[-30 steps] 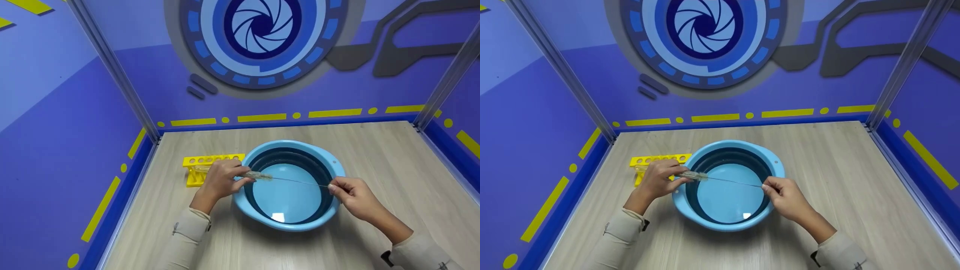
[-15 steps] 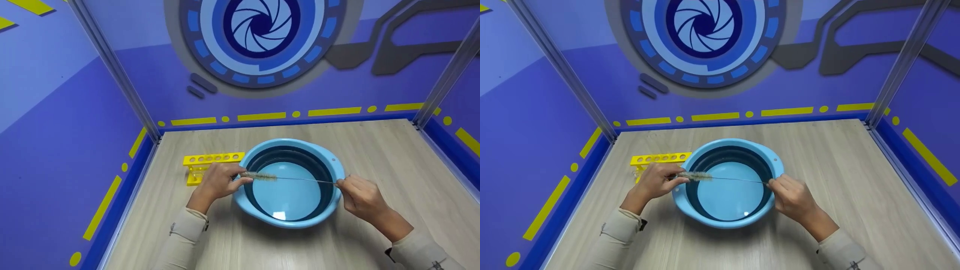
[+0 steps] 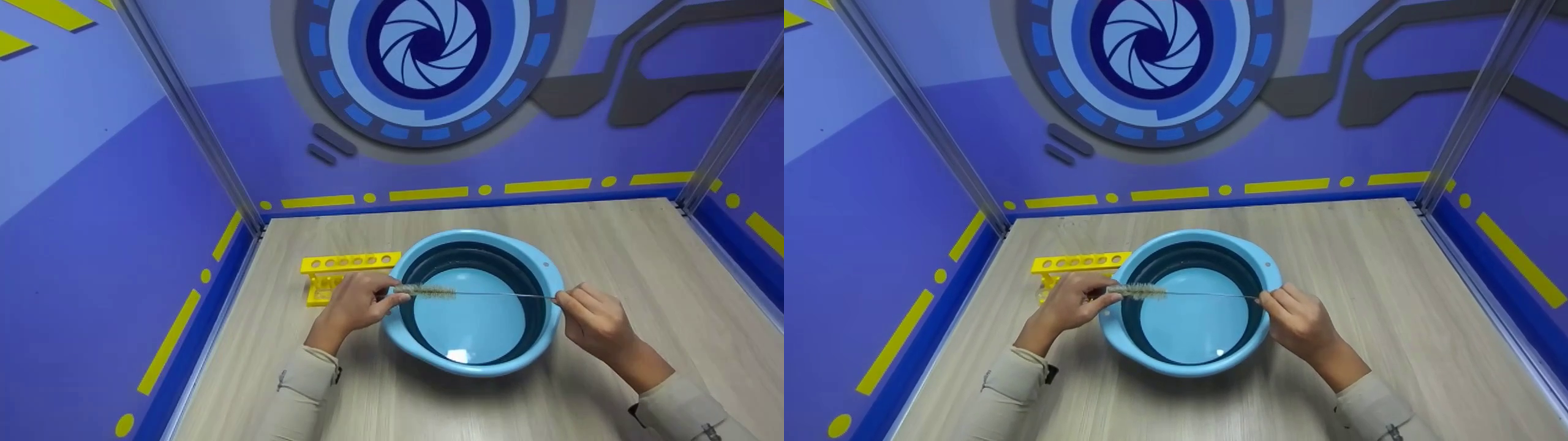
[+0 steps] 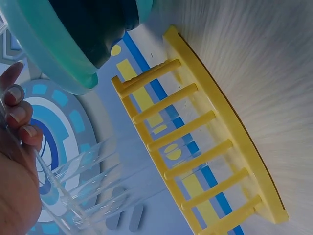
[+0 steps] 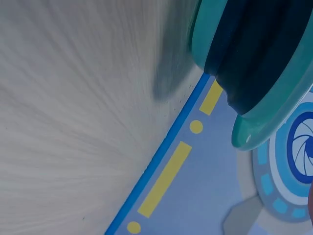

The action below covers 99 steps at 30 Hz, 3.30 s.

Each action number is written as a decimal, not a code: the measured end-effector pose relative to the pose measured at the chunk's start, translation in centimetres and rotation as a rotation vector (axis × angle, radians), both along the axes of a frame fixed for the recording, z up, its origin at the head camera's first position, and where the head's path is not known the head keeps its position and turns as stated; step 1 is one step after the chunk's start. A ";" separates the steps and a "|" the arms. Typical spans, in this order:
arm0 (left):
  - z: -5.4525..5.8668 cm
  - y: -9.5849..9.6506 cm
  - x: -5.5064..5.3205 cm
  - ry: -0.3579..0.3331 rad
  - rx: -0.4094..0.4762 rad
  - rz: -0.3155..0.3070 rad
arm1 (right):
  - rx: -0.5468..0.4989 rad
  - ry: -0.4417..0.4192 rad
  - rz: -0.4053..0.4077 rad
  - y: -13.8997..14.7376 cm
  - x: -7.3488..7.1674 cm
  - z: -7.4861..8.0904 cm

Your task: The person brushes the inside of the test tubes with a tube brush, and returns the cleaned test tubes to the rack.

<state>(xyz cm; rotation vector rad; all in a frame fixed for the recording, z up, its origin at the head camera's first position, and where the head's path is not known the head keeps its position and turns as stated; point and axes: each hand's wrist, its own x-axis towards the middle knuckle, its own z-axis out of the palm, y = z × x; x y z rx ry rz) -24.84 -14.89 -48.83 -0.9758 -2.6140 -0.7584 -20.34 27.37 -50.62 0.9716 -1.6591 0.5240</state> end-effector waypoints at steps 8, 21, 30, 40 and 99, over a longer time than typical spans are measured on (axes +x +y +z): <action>-0.3 -0.3 -0.1 0.331 0.005 0.003 | -0.138 -0.563 0.048 0.8 0.5 -0.9; -0.6 0.0 -0.2 0.484 -0.065 0.071 | -0.337 -1.141 0.050 0.1 1.9 0.7; 0.0 1.0 0.0 0.493 -0.057 0.069 | -0.382 -1.250 0.112 -1.1 1.8 0.8; 0.0 2.7 0.0 0.514 -0.072 0.073 | -0.452 -1.269 0.136 -3.4 1.9 1.3; -1.1 8.2 1.0 0.617 -0.172 0.013 | -0.405 -1.889 0.458 -6.8 0.5 2.8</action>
